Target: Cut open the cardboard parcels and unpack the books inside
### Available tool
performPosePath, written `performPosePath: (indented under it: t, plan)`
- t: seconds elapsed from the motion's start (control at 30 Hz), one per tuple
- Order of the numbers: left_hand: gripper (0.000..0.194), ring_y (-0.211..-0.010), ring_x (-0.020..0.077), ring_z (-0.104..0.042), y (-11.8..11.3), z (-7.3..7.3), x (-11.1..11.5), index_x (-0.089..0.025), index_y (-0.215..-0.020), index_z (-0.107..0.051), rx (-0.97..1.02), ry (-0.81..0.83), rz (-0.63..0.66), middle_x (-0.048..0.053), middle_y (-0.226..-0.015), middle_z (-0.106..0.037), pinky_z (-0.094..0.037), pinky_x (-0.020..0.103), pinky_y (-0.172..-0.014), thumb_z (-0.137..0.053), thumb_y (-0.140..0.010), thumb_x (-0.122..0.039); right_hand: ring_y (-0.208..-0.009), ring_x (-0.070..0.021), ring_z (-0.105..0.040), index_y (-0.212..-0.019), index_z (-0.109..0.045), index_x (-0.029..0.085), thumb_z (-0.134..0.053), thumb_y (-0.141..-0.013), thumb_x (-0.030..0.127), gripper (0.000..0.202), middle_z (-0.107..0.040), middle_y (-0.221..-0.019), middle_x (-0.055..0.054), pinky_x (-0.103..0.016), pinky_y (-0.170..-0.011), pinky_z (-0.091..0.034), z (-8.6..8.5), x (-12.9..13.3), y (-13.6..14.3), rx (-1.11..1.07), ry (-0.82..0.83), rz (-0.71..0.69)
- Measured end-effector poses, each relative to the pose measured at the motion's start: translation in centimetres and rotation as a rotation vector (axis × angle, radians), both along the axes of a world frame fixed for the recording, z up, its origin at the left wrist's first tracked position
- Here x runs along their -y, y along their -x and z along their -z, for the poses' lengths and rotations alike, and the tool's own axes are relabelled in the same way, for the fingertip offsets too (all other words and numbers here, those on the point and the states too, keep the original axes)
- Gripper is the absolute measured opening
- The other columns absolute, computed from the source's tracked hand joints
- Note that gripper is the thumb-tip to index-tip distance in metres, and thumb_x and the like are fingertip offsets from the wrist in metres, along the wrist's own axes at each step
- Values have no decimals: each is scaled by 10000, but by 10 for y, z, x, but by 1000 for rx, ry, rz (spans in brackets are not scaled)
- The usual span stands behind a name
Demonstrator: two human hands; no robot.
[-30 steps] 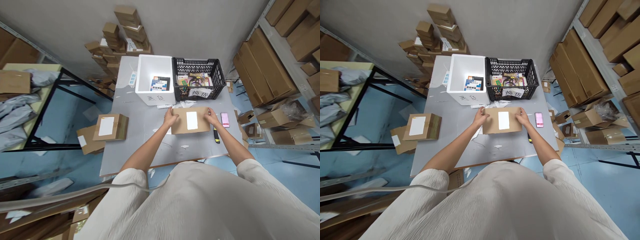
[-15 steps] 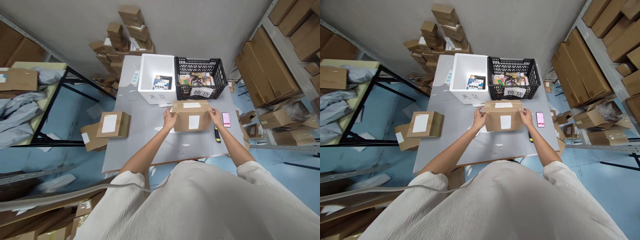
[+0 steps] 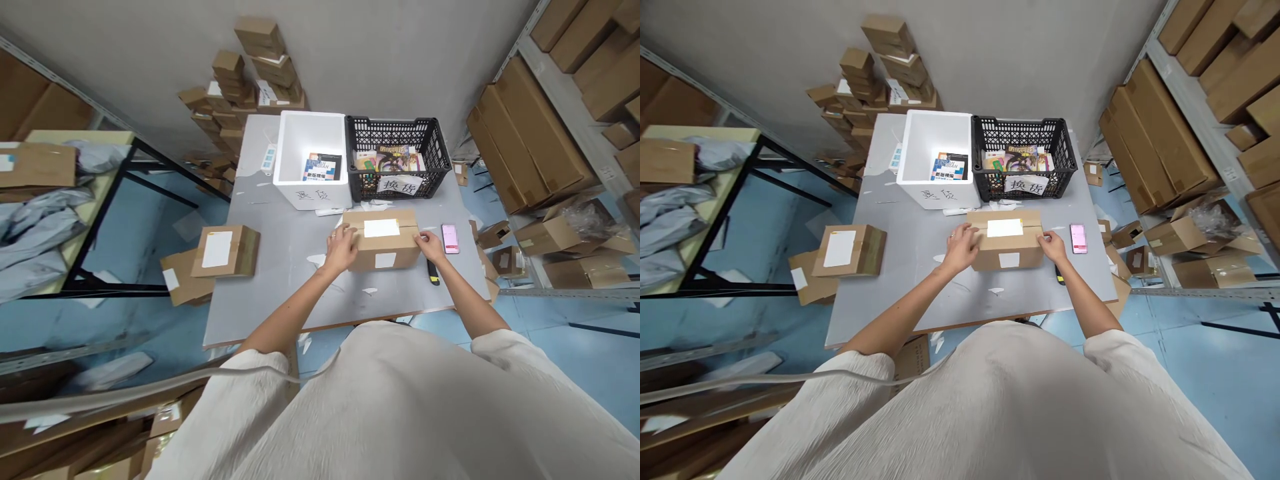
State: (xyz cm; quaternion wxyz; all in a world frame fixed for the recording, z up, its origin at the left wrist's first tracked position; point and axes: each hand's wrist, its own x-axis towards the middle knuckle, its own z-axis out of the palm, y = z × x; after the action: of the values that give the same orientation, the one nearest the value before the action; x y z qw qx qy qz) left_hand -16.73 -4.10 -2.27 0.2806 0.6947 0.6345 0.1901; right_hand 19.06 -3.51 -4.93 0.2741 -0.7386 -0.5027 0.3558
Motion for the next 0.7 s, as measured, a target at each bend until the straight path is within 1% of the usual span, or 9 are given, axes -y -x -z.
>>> performPosePath:
  t: [0.07,0.13,0.23,0.33,0.4,0.5,0.6,0.7]
  plan:
    - [568,-1567,438,-490,-9,0,9,-281,-1483,-664,-40,14,145,167,-1651,-567,-438,626,-1282,-650,-920,-202,-903,-284,-728,-1054,-761,231,-745,-836,646,469,-767,-901,-37,-449,-933,-620,5,13,-1,-17,31,3]
    - [563,-1547,441,-512,-18,1,16,-273,-1494,-672,-78,58,199,174,-1616,-601,-464,628,-1261,-641,-934,-215,-940,-286,-741,-1050,-747,224,-774,-814,643,482,-782,-954,-55,-456,-957,-624,11,24,-1,-33,64,15]
    - [577,-1562,446,-504,-28,4,24,-264,-1505,-676,-129,68,213,182,-1633,-593,-464,638,-1275,-650,-931,-215,-1025,-301,-765,-1117,-749,203,-785,-818,638,529,-811,-1106,-112,-482,-1018,-627,17,34,1,-61,57,41]
    - [559,-1580,437,-494,-36,5,29,-271,-1499,-678,-157,46,248,179,-1655,-581,-460,637,-1291,-644,-944,-216,-1074,-299,-778,-1231,-757,198,-772,-843,622,574,-801,-1309,-162,-498,-1061,-634,20,34,6,-78,-22,40]
    - [538,-1588,436,-486,-40,5,32,-287,-1482,-683,-171,48,252,171,-1654,-582,-466,640,-1288,-654,-948,-228,-1111,-307,-780,-1276,-767,204,-748,-871,615,577,-790,-1383,-175,-509,-1083,-634,20,33,11,-69,-78,19]
    - [534,-1621,443,-450,-45,5,37,-294,-1473,-681,-184,74,236,168,-1684,-553,-445,649,-1309,-686,-941,-243,-1178,-326,-776,-1299,-780,205,-692,-914,588,551,-815,-1361,-169,-521,-1119,-618,18,34,17,-50,-116,-12]
    - [573,-1636,451,-426,-48,7,37,-295,-1502,-661,-176,81,229,168,-1717,-528,-405,664,-1338,-714,-932,-256,-1201,-323,-774,-1303,-787,205,-652,-933,567,535,-826,-1344,-160,-508,-1138,-608,15,35,22,-39,-115,-13]
    - [572,-1612,464,-445,-45,7,34,-293,-1514,-655,-148,77,199,165,-1709,-544,-406,684,-1326,-725,-946,-306,-1197,-321,-773,-1299,-795,199,-624,-961,606,556,-816,-1354,-167,-503,-1162,-595,8,33,29,-43,-121,2]
